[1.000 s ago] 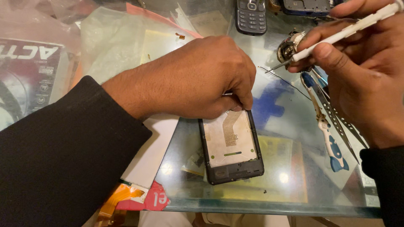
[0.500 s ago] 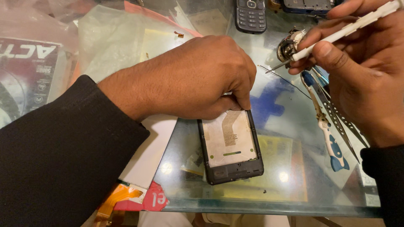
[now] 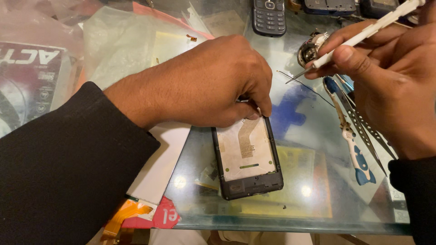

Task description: The person uses a precision screwdriver to remove multiple small screws from the back frame of a disassembled mobile phone. They place the screws into a magnetic holder and continue unscrewing along the device's edges.

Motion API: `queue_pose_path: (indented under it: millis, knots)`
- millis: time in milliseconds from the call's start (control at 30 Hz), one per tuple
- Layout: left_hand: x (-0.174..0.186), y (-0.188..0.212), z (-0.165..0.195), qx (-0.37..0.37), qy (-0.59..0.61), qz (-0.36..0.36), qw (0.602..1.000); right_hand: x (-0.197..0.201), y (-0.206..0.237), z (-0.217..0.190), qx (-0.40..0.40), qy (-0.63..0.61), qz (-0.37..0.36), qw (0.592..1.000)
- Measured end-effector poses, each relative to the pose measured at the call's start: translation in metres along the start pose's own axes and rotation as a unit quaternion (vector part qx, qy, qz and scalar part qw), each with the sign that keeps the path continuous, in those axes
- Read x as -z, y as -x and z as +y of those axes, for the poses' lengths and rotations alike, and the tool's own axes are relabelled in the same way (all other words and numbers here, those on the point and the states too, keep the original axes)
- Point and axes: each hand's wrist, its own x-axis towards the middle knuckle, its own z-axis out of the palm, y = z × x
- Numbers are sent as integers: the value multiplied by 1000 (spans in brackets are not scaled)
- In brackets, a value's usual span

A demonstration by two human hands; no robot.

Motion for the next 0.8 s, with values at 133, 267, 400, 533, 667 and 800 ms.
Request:
queue_pose_path:
  millis: [133, 267, 400, 533, 667, 800]
  knots:
    - [-3, -5, 8, 103, 30, -19, 994, -2, 6, -10, -8, 25, 38, 999]
    - [13, 1, 15, 29, -35, 25, 999, -10, 11, -31, -17, 40, 50, 998]
    - [33, 16, 12, -41, -129, 92, 986, -28, 9, -44, 21, 58, 13, 998]
    - [33, 18, 2, 110, -137, 44, 984, -35, 3, -42, 59, 49, -26, 997]
    - [30, 11, -8, 191, -113, -14, 975, -32, 0, -32, 28, 32, -12, 999]
    - [28, 12, -13, 214, -97, -23, 972, -36, -5, -26, 46, 71, -39, 996]
